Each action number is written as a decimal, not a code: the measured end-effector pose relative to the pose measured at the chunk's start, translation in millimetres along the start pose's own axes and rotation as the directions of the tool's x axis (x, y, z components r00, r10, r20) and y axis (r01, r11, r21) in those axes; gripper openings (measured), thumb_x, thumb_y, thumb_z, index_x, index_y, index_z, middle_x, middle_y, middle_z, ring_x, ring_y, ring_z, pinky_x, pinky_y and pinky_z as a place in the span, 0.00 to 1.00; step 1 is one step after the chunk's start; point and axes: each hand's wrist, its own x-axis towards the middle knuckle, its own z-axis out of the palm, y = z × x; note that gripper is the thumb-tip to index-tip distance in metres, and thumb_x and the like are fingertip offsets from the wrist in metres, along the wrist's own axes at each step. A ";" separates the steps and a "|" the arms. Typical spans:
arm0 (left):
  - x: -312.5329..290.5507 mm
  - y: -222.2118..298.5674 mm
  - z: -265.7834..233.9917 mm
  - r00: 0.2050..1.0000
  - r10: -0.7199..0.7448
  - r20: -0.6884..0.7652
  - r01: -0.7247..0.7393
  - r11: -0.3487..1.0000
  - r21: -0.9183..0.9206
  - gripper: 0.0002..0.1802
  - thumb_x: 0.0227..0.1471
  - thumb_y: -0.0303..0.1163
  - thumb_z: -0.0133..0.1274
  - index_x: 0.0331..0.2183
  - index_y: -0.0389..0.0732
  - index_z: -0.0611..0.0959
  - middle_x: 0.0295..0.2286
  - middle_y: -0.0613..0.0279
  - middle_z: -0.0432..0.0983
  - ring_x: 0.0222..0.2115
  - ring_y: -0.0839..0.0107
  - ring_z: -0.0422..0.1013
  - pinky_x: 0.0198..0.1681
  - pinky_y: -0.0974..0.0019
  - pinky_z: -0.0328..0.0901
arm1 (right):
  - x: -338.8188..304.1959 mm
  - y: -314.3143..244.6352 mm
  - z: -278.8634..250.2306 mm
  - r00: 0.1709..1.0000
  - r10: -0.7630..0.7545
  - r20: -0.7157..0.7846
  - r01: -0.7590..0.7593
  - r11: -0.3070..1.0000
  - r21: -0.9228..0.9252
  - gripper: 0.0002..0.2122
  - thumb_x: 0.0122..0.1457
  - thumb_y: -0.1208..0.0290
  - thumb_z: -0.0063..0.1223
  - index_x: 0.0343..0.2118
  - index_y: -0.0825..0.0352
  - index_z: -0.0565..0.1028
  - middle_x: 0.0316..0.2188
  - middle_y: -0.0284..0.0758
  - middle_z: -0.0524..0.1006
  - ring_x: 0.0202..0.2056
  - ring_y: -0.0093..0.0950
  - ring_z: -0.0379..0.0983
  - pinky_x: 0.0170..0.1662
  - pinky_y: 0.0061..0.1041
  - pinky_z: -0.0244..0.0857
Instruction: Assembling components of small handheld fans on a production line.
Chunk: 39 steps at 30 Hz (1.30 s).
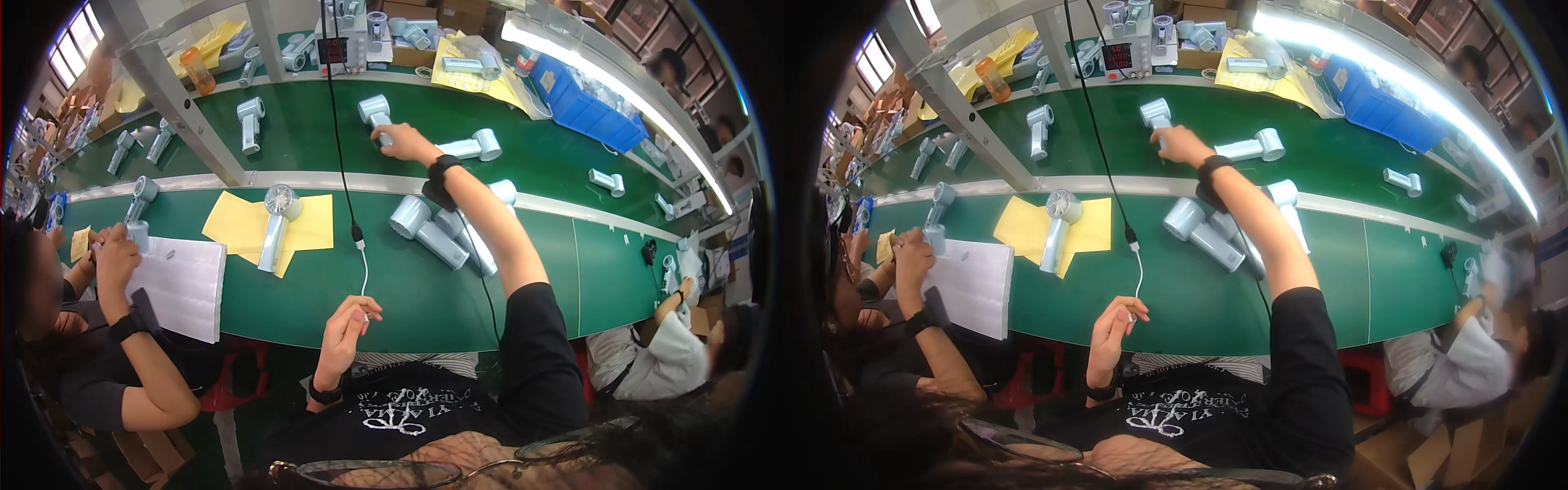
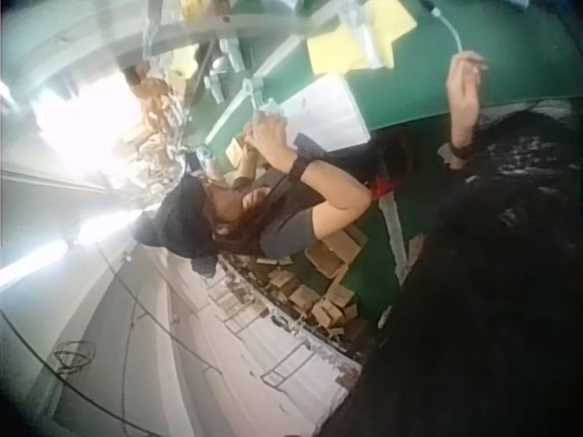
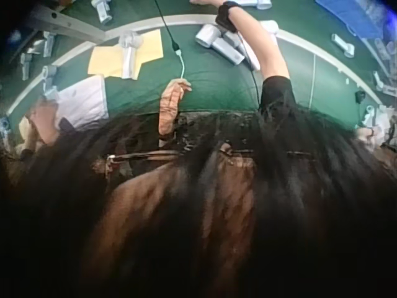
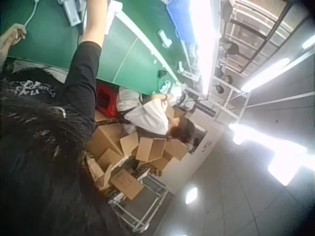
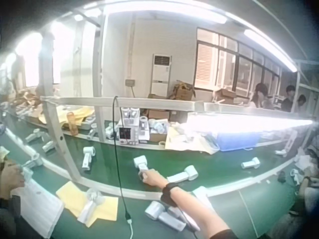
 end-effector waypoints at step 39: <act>-5.8 8.0 57.3 0.981 -0.019 0.193 0.017 1.000 0.011 0.19 0.65 0.32 0.34 0.30 0.30 0.75 0.33 0.58 0.73 0.28 0.77 0.65 0.34 0.74 0.60 | -302.6 -169.8 46.8 0.812 0.492 -0.313 0.476 -0.248 0.844 0.27 0.60 0.62 0.49 0.60 0.65 0.55 0.33 0.35 0.68 0.23 0.20 0.64 0.21 0.18 0.61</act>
